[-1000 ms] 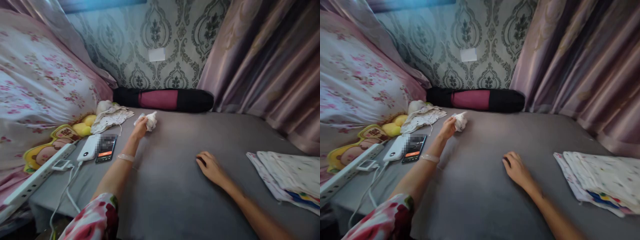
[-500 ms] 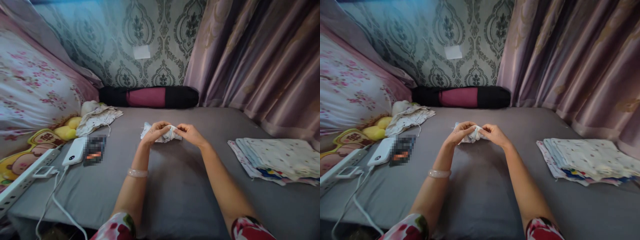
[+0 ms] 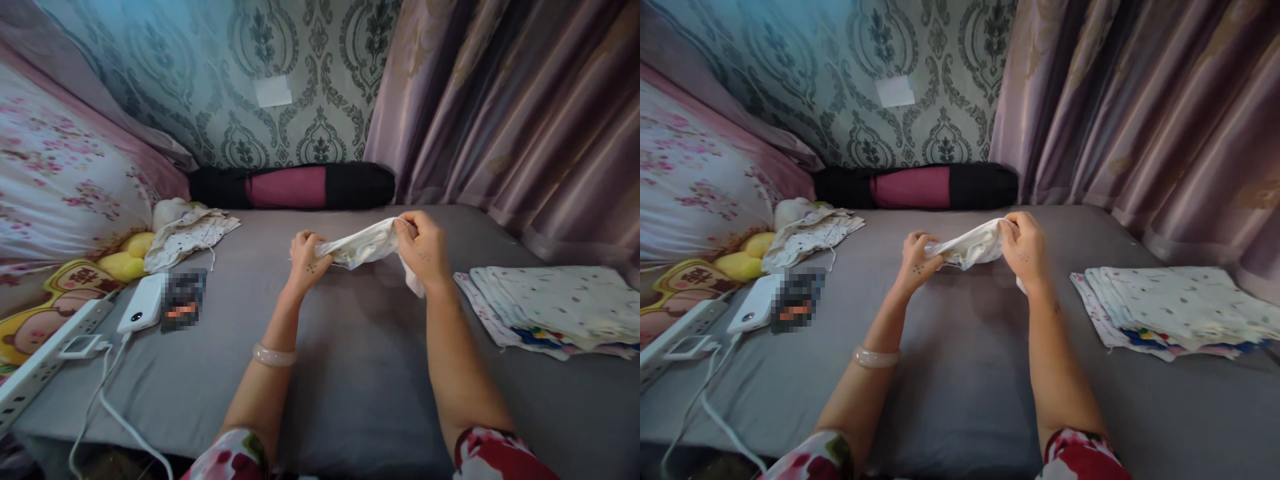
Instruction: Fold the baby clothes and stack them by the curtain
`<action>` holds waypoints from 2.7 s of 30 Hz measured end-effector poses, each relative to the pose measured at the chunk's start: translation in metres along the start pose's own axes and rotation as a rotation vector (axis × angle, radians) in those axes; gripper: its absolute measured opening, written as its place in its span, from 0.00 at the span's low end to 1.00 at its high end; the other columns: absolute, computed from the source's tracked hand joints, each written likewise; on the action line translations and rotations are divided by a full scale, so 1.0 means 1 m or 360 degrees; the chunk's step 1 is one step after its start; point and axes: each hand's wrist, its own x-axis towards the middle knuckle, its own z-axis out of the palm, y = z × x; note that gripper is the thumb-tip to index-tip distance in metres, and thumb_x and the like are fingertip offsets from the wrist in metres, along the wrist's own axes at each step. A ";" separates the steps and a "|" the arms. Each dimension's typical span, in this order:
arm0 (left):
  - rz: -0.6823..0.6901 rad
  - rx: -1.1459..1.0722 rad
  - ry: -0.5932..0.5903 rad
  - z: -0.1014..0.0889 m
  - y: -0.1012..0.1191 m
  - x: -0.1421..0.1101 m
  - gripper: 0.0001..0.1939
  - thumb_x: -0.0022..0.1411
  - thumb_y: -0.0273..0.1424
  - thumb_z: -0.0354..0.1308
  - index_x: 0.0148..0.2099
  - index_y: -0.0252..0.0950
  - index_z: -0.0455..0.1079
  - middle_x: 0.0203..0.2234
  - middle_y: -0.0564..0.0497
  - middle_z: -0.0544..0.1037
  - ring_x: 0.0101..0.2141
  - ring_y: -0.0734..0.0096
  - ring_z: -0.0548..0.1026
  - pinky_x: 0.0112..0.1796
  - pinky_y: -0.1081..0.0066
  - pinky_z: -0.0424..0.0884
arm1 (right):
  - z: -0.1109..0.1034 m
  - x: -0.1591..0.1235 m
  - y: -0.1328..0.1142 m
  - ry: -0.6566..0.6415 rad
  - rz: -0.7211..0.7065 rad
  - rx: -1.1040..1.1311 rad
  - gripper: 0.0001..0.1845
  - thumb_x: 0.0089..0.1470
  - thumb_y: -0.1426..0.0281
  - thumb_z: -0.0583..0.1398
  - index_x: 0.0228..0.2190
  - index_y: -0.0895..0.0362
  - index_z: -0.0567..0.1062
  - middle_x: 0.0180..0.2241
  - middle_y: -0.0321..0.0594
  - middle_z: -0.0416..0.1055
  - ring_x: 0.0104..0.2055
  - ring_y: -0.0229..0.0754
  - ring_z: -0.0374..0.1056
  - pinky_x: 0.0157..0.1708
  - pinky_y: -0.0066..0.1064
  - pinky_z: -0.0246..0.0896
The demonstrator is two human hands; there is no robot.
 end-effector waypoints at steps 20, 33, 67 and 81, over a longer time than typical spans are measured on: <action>-0.0447 -0.1106 -0.0650 0.006 0.000 0.008 0.20 0.55 0.48 0.60 0.30 0.33 0.72 0.20 0.55 0.69 0.22 0.79 0.63 0.23 0.77 0.56 | -0.010 -0.001 0.016 -0.0293 0.0131 0.0013 0.11 0.53 0.63 0.60 0.32 0.55 0.81 0.32 0.42 0.75 0.36 0.45 0.71 0.38 0.35 0.62; -0.0367 -0.1110 -0.0825 0.024 -0.028 -0.004 0.19 0.53 0.46 0.62 0.34 0.33 0.73 0.27 0.52 0.73 0.29 0.74 0.68 0.31 0.74 0.64 | 0.002 -0.002 0.044 -0.0298 0.0523 0.0069 0.13 0.48 0.62 0.61 0.31 0.57 0.81 0.33 0.42 0.79 0.37 0.48 0.73 0.39 0.36 0.65; 0.0068 -0.0743 -0.0255 -0.107 0.030 0.097 0.15 0.50 0.43 0.63 0.29 0.34 0.74 0.24 0.50 0.75 0.29 0.70 0.71 0.34 0.69 0.66 | -0.027 0.077 -0.014 -0.0121 -0.0183 -0.0044 0.10 0.50 0.60 0.63 0.25 0.54 0.79 0.41 0.41 0.72 0.44 0.46 0.66 0.47 0.42 0.58; -0.0023 0.0000 0.0184 -0.098 0.036 0.111 0.10 0.50 0.38 0.64 0.29 0.36 0.75 0.26 0.50 0.72 0.38 0.61 0.69 0.43 0.62 0.62 | -0.009 0.076 -0.014 0.0056 -0.0182 -0.0334 0.11 0.54 0.61 0.60 0.25 0.53 0.76 0.43 0.44 0.72 0.49 0.53 0.61 0.51 0.51 0.49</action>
